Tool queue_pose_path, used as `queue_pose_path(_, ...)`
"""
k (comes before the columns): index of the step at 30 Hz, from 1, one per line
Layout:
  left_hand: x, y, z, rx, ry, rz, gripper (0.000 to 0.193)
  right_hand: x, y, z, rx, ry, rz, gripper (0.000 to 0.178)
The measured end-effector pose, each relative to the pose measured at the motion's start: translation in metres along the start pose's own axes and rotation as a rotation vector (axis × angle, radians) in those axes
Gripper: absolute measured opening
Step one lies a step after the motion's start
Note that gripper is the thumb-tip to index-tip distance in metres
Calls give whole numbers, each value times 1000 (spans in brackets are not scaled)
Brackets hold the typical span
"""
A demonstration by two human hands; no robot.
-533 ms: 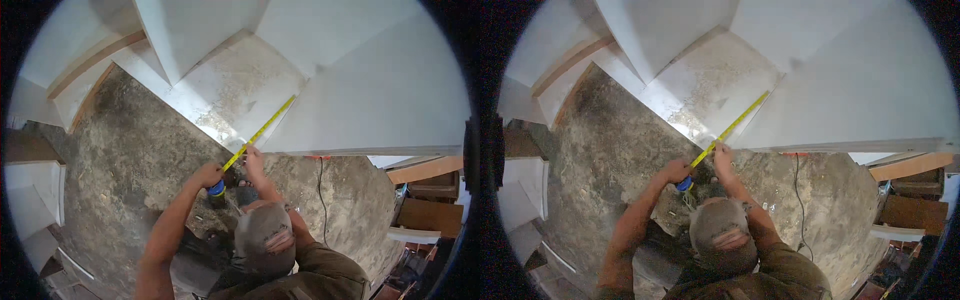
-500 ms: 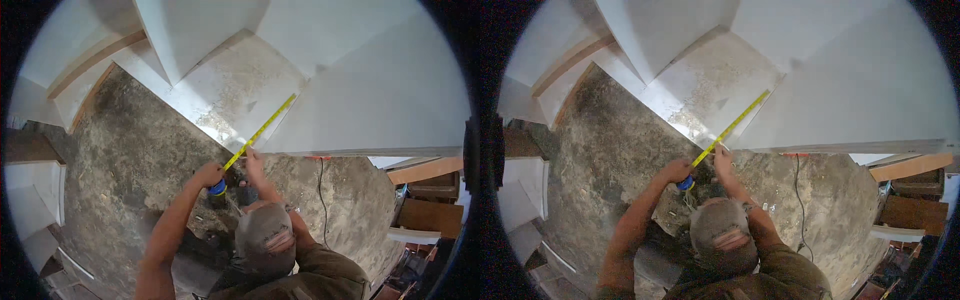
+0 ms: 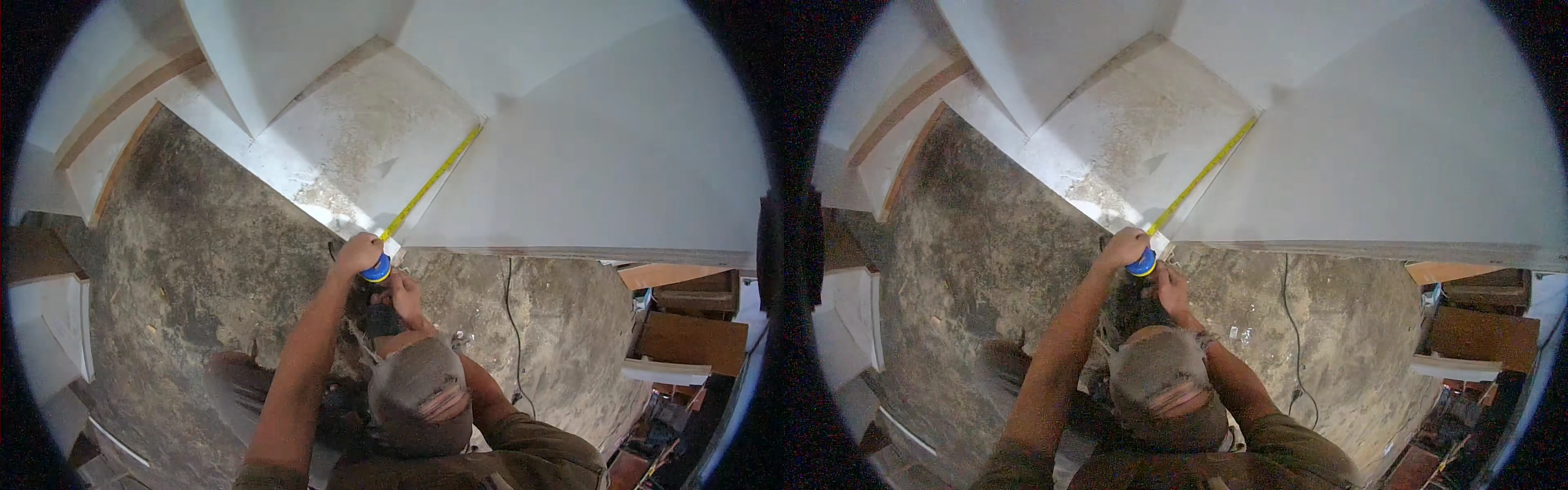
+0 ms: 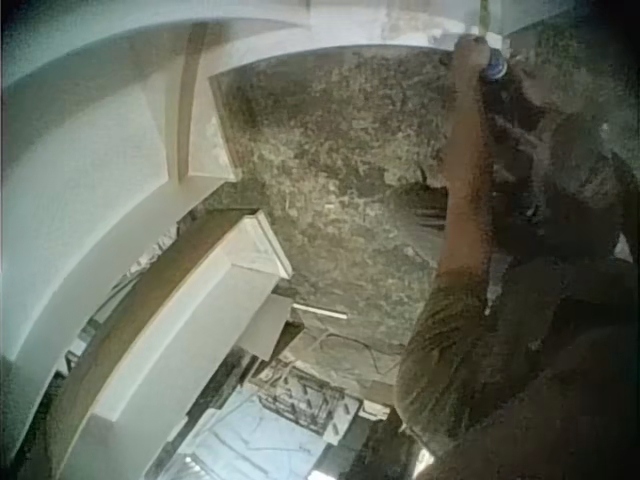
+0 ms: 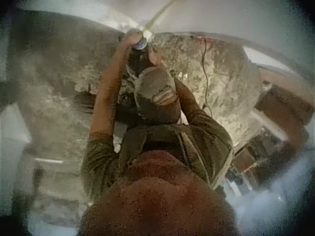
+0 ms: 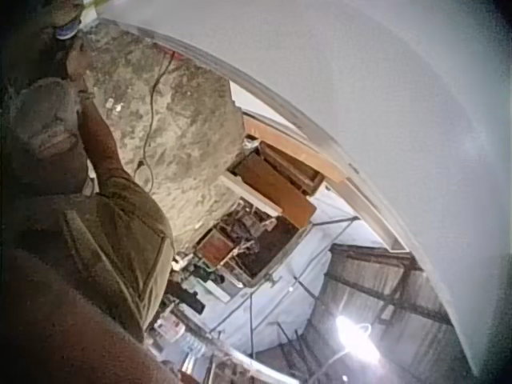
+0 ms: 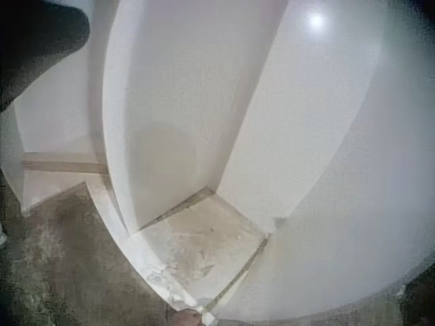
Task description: The person measures a white wooden corner piece with a tape measure, holding the tape across the bottom edge of the board.
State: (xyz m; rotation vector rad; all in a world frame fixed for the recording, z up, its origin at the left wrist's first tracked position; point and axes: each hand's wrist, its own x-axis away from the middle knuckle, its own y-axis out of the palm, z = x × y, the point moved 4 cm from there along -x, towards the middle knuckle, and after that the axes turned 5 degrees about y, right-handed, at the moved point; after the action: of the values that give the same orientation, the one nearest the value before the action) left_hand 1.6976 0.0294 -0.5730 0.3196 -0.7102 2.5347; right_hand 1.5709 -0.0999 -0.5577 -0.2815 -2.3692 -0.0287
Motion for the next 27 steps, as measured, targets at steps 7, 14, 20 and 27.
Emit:
queue_pose_path(7, -15, -16, 17, 70, 17, 51, 36, -21, 23, -69, 393, -483, 11, 45)
queue_pose_path(14, -10, -22, 3, 149, -25, -56, 39, -79, 45, -52, -421, -3, -101, 37)
queue_pose_path(20, 15, -27, -6, 139, 15, 73, 39, -100, 47, -47, -390, -29, 72, 27)
queue_pose_path(27, 55, -26, -32, 115, -37, -20, 38, -96, 55, -66, -471, -47, 261, 26)
